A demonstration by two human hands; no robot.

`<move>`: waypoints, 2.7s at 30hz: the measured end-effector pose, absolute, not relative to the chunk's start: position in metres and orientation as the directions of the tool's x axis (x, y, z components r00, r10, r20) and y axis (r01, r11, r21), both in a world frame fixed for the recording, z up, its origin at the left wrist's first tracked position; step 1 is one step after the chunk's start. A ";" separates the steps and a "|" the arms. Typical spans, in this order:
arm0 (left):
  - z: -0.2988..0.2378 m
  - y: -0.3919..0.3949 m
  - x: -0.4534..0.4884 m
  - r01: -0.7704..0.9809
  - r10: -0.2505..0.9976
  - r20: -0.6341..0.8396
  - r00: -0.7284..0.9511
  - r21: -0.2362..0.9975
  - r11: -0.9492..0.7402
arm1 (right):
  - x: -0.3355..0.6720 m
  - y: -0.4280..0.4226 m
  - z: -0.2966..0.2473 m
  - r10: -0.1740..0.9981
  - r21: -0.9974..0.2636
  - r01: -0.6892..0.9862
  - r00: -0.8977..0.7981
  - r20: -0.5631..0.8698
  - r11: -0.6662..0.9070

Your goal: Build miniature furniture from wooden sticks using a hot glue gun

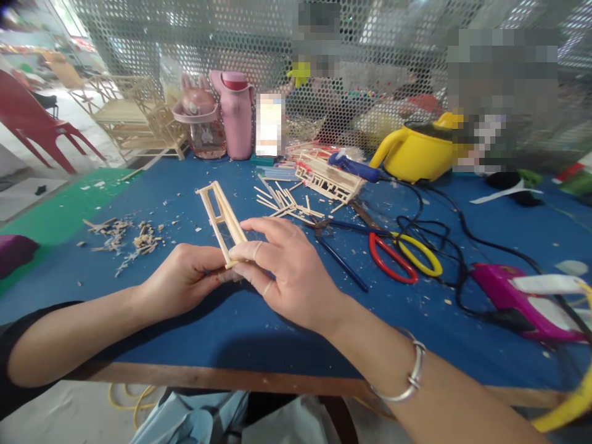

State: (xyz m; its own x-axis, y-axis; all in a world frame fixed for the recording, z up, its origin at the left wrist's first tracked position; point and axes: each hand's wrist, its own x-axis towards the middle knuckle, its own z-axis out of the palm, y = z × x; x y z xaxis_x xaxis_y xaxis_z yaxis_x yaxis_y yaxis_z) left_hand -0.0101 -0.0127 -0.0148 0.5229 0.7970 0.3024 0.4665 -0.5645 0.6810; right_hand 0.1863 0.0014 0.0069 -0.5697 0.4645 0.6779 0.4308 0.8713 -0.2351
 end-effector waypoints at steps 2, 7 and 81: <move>-0.014 -0.012 -0.010 0.464 0.793 0.303 0.529 0.679 -0.569 | 0.187 0.001 0.006 0.460 -0.238 0.424 -0.563 0.687 0.874; -0.010 -0.013 -0.008 0.460 0.794 0.290 0.534 0.689 -0.560 | 0.189 0.002 0.005 0.491 -0.285 0.424 -0.536 0.687 0.860; 0.032 -0.054 0.064 -0.941 0.989 -0.119 -0.088 0.337 -0.043 | 0.178 0.019 0.035 0.396 -0.070 0.562 -0.484 0.780 0.824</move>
State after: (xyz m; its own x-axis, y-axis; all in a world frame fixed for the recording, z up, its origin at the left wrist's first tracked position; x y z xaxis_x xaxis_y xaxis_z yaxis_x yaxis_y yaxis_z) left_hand 0.0639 -0.0544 0.0318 -0.0882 0.9890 -0.1190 -0.9405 -0.0433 0.3370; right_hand 0.1776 0.0186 0.0345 -0.4844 0.3960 0.7801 0.5616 0.8245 -0.0699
